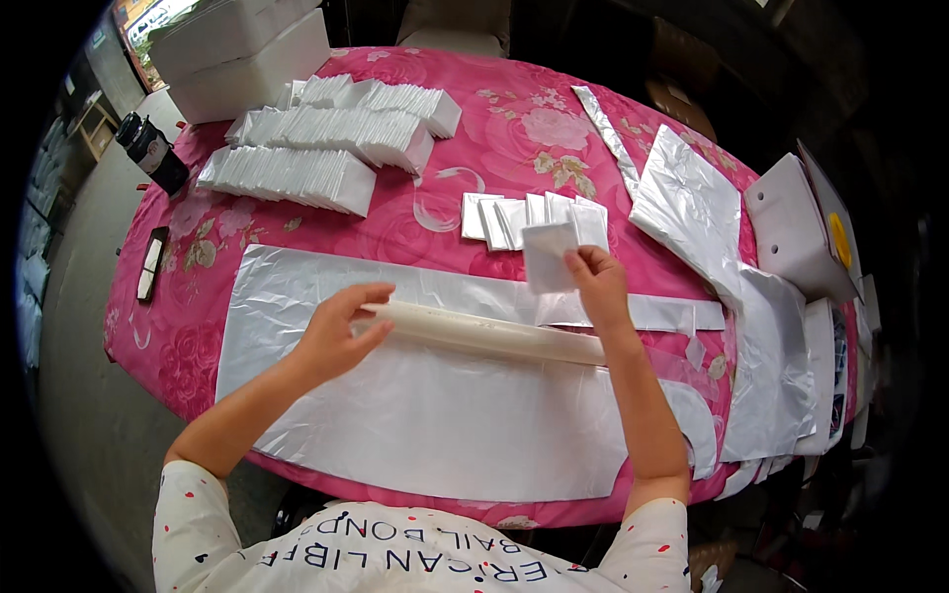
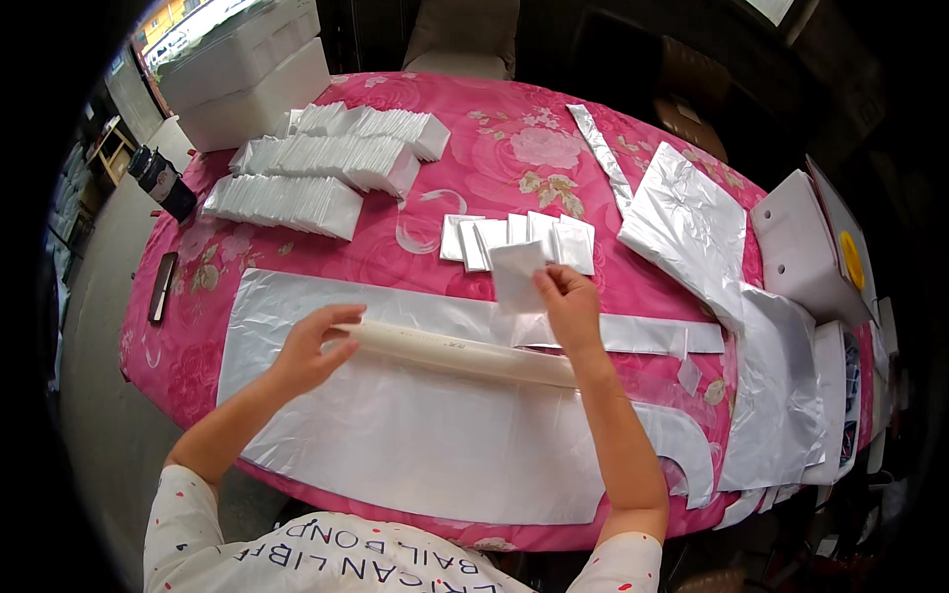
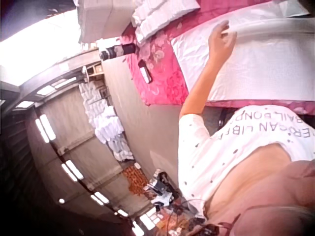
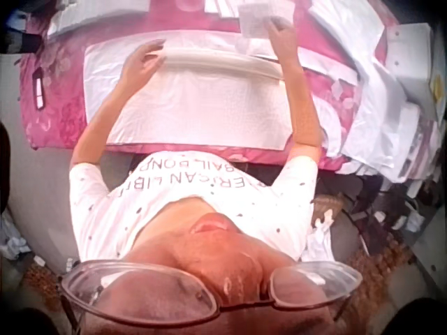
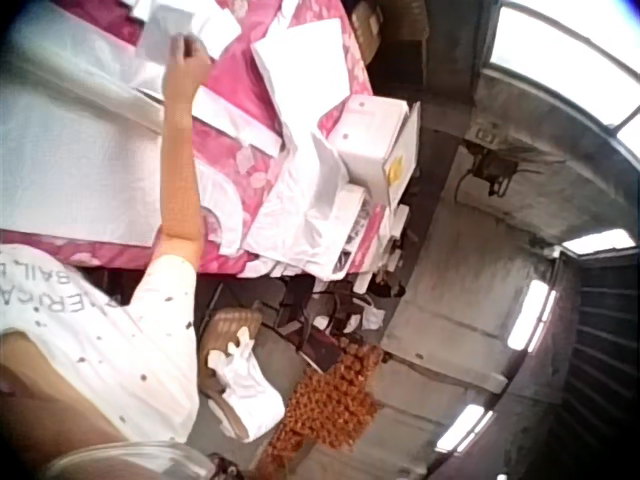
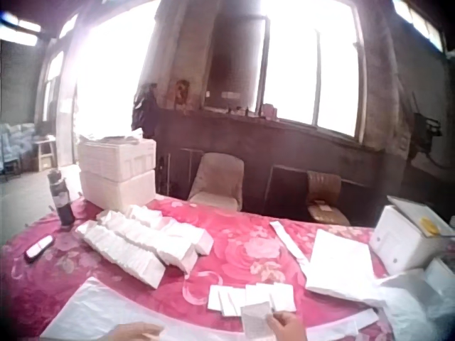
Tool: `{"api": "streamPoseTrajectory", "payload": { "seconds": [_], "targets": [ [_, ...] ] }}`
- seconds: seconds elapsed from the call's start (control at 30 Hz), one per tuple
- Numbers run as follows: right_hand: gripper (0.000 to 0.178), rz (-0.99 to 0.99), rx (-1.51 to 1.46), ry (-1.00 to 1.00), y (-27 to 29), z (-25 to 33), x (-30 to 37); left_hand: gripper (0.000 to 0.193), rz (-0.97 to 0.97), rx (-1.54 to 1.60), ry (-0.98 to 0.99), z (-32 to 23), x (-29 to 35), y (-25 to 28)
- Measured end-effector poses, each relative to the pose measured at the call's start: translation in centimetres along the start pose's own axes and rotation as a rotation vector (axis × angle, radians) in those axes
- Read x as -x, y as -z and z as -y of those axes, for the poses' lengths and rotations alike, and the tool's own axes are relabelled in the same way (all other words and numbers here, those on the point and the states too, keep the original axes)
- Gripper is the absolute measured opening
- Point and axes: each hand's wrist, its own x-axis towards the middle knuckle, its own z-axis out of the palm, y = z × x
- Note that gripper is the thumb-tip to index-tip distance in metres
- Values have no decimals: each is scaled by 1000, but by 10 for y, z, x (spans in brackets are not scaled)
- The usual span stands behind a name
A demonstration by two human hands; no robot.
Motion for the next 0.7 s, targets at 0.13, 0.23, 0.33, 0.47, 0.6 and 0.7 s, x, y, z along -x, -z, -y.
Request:
{"api": "streamPoseTrajectory", "payload": {
  "seconds": [0.13,0.23,0.33,0.47,0.6,0.7],
  "targets": [
    [23,-269,332,-44,71,-43,-65,49,-31,-66,132,19,-111,-34],
    [32,-325,600,-172,75,-45,-80,58,-28,61,343,25,-159,-63],
    [40,-280,684,-197,66,-51,-88,69,-16,21,448,13,-186,-83],
    [45,-116,680,-205,23,-50,-106,77,-162,-47,518,28,-208,-103],
    [42,43,497,-182,-20,-53,-111,56,-91,191,467,15,-211,-109],
    [35,177,400,-153,-46,-50,-112,39,-3,310,482,21,-217,-111]
  ]
}}
